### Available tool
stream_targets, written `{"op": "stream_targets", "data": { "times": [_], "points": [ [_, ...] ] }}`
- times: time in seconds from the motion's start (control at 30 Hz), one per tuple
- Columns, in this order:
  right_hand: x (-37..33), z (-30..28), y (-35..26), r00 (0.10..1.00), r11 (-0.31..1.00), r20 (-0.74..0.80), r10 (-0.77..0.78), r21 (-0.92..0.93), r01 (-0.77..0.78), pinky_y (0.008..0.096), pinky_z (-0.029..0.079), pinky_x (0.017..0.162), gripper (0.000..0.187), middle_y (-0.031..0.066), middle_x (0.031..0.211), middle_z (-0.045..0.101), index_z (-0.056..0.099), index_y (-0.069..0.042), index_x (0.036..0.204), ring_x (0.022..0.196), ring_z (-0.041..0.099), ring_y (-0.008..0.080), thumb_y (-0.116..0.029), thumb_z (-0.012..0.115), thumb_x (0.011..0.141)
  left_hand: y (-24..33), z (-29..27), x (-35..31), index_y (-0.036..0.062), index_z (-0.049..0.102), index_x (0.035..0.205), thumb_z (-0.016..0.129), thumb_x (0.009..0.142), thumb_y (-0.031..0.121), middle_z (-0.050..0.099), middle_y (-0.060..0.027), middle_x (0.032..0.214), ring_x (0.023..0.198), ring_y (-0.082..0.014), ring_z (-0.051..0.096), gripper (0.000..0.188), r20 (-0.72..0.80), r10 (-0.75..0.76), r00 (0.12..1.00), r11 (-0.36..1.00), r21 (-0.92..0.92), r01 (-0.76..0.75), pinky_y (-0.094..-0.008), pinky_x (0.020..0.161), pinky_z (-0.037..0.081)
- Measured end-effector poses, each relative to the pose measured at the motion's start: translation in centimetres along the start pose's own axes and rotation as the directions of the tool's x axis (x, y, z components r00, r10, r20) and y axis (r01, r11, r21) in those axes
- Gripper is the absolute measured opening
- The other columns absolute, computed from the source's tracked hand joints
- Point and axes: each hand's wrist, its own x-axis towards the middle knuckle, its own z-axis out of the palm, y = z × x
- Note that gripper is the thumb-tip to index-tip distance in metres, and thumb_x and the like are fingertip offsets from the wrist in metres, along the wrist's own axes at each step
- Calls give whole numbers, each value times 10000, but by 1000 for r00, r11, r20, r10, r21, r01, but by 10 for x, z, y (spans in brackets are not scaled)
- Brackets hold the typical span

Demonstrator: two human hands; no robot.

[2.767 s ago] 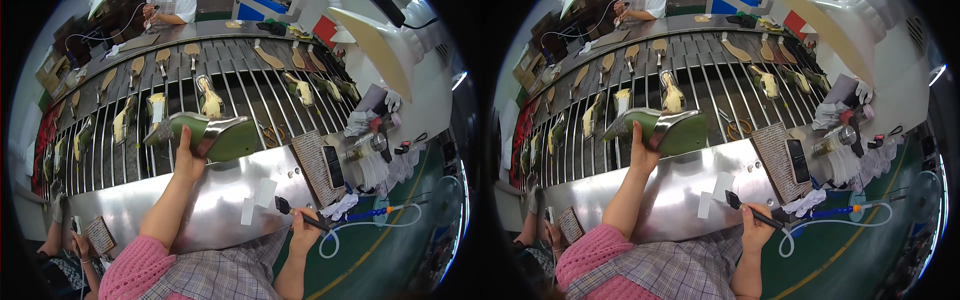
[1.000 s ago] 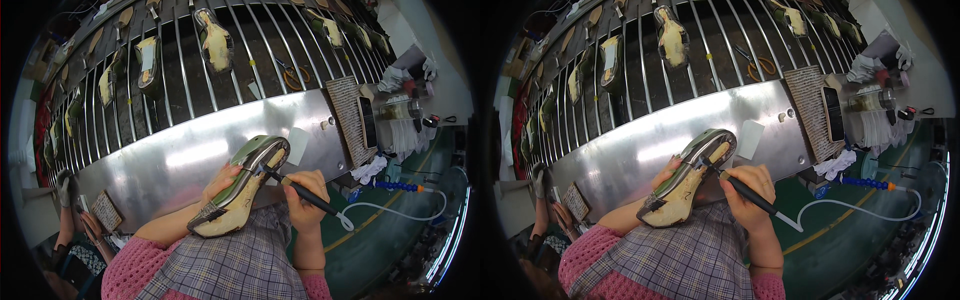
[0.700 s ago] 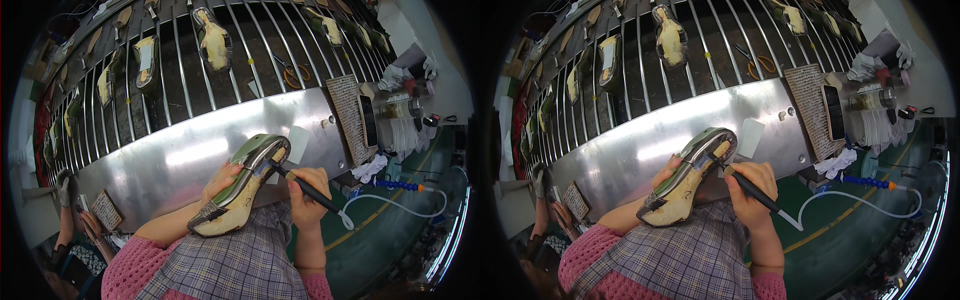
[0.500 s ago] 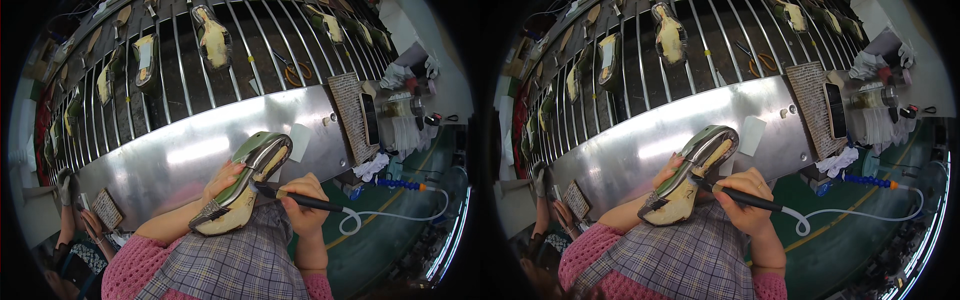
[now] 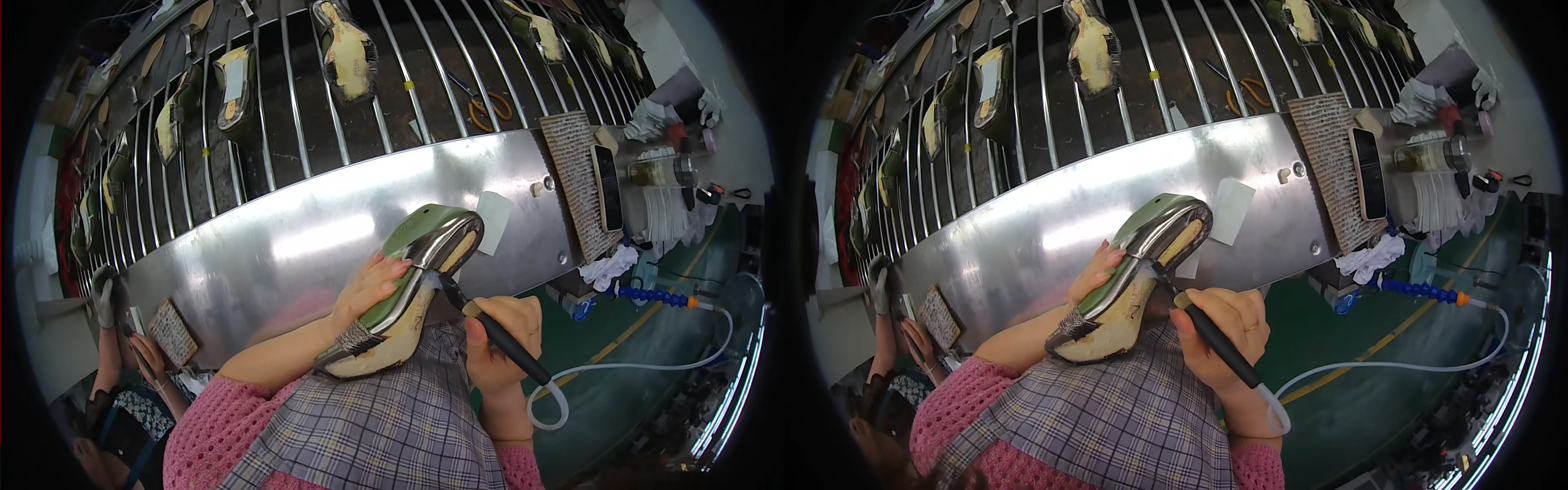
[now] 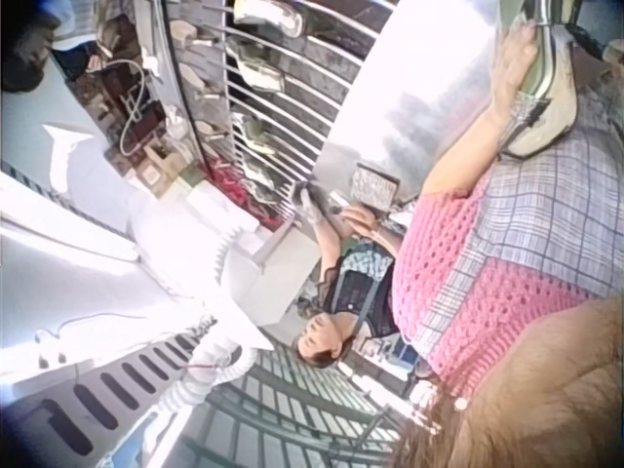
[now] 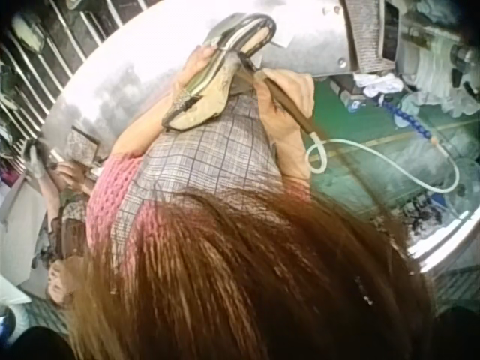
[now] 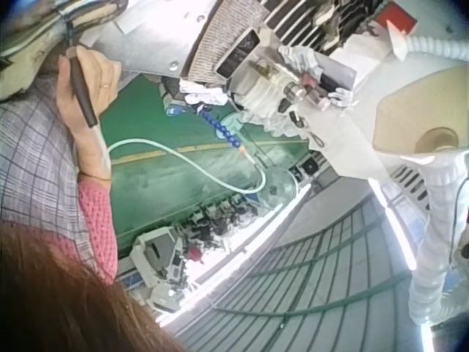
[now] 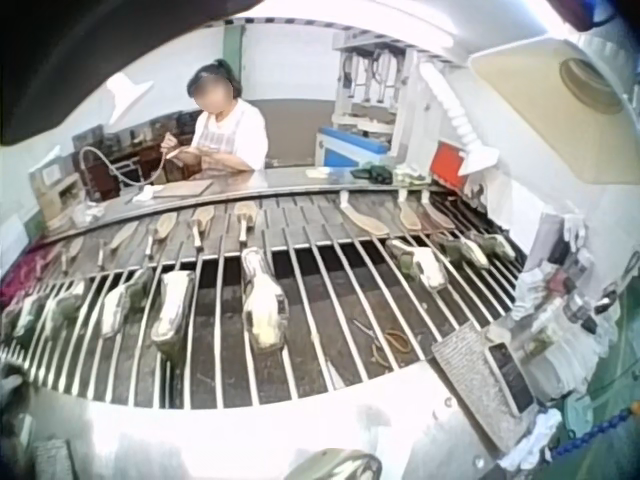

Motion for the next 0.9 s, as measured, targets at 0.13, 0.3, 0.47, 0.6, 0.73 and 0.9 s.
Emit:
{"op": "stream_targets", "data": {
  "times": [0.13,0.3,0.47,0.6,0.73,0.9],
  "points": [
    [-1,5,8,997,995,-26,69,71,-66,318,434,646,201,55,844,636,643,-53,947,697,566,207,-139,741,794,-3,-1,1,11,322,1306,782,777,203,488,-242,1308,1270,-328,480,726,72,66,995,989,126,-75,-476,1133,262],
    [-1,8,18,981,937,15,194,292,-190,303,421,653,162,68,835,647,648,-15,911,714,558,196,-113,721,806,-4,-1,5,-6,293,1315,795,770,214,469,-249,1316,1279,-327,468,774,91,85,992,984,149,-98,-460,1147,249],
    [-3,5,17,920,759,144,364,527,-383,290,411,677,131,81,826,653,647,8,894,721,544,177,-85,698,816,0,5,1,85,422,1299,752,784,105,494,-236,1347,1265,-373,487,612,-21,-22,1000,1000,2,22,-548,1096,277],
    [-7,2,10,921,719,191,339,579,-385,289,419,701,134,87,828,655,640,4,910,724,551,185,-73,692,813,-4,8,0,86,420,1301,737,800,123,495,-233,1348,1263,-374,489,594,-34,-23,999,1000,-6,23,-553,1093,280],
    [-13,-4,-5,961,845,129,245,458,-277,303,438,676,174,87,858,651,636,-22,924,722,565,203,-104,718,795,9,6,15,81,422,1300,717,819,152,505,-232,1338,1256,-374,496,569,-7,-48,999,999,-9,48,-554,1087,289],
    [-15,-18,-25,989,990,148,27,133,-47,295,443,615,276,51,849,630,619,-66,984,710,566,189,-153,763,766,18,9,28,78,432,1299,709,822,170,507,-232,1340,1254,-374,498,559,11,-73,997,997,-3,73,-552,1077,306]
  ]
}}
